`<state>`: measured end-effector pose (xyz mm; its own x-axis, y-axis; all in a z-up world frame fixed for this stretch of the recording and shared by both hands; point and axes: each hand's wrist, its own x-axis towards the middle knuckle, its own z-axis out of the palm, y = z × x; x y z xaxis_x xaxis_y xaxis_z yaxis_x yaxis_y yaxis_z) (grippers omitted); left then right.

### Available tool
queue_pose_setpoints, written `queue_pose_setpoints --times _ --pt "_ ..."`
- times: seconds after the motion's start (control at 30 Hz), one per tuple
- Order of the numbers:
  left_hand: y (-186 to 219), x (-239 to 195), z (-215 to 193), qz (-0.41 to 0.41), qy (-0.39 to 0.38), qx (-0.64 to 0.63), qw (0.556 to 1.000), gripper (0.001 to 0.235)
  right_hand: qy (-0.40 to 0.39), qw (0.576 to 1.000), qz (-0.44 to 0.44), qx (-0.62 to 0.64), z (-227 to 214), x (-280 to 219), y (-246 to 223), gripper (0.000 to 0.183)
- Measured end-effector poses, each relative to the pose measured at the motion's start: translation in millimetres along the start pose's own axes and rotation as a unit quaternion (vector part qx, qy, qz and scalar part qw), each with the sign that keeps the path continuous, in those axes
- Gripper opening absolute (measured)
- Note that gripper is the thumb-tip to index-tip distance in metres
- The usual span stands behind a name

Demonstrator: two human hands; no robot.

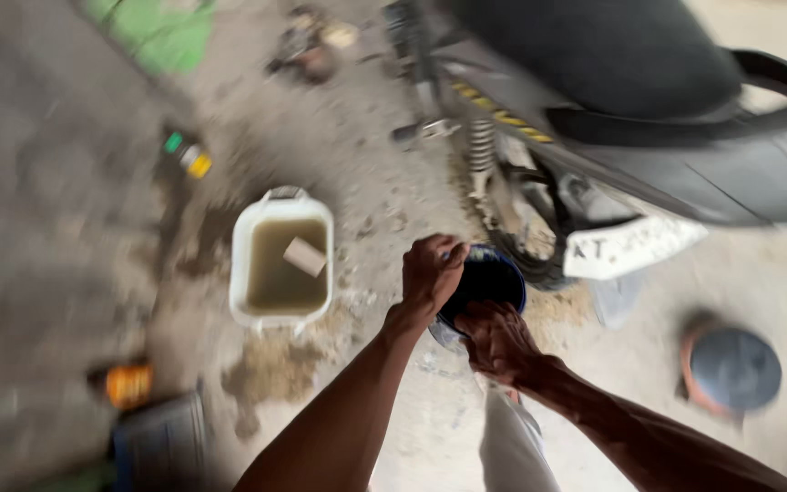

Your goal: The person scrubs the rear motorcycle tire with a green brush, repeatedly dipping it into a small container of liquid. The person rotates the tire by hand to access different sections and continues scrubbing the tire surface.

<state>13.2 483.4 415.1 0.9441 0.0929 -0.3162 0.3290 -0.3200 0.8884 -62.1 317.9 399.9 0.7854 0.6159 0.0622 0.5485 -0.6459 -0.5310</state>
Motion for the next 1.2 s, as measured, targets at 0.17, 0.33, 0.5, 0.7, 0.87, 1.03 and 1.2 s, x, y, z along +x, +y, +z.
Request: queue_pose_setpoints --times 0.17,0.33,0.5,0.7,0.87,1.03,1.2 --pt "-3.3 2.4 5.7 0.040 -0.125 0.079 0.988 0.047 -0.069 0.964 0.253 -0.045 10.0 -29.4 -29.9 0.005" --pt "-7.9 8.7 42.6 0.041 -0.184 0.068 0.980 0.040 0.000 0.964 0.264 -0.030 13.6 -60.2 -37.4 0.019" --pt "-27.6 12.6 91.1 0.049 -0.245 0.080 0.965 0.042 -0.010 0.947 0.315 -0.069 32.6 -102.0 -33.4 0.016" --pt "-72.9 48.3 145.2 0.088 -0.347 0.073 0.931 0.046 0.026 0.928 0.362 -0.089 88.0 -119.3 9.9 0.014" --pt "-137.0 81.8 203.7 0.183 -0.385 0.107 0.898 0.042 0.082 0.910 0.396 -0.095 159.0 -126.8 67.7 0.017" --pt "-209.3 92.2 259.6 0.262 -0.410 0.109 0.867 0.037 0.126 0.907 0.384 -0.118 236.5 -138.8 127.9 0.023" --pt "-299.7 97.8 312.8 0.318 -0.407 0.086 0.852 0.032 0.118 0.914 0.363 -0.140 321.0 -159.0 203.7 0.016"
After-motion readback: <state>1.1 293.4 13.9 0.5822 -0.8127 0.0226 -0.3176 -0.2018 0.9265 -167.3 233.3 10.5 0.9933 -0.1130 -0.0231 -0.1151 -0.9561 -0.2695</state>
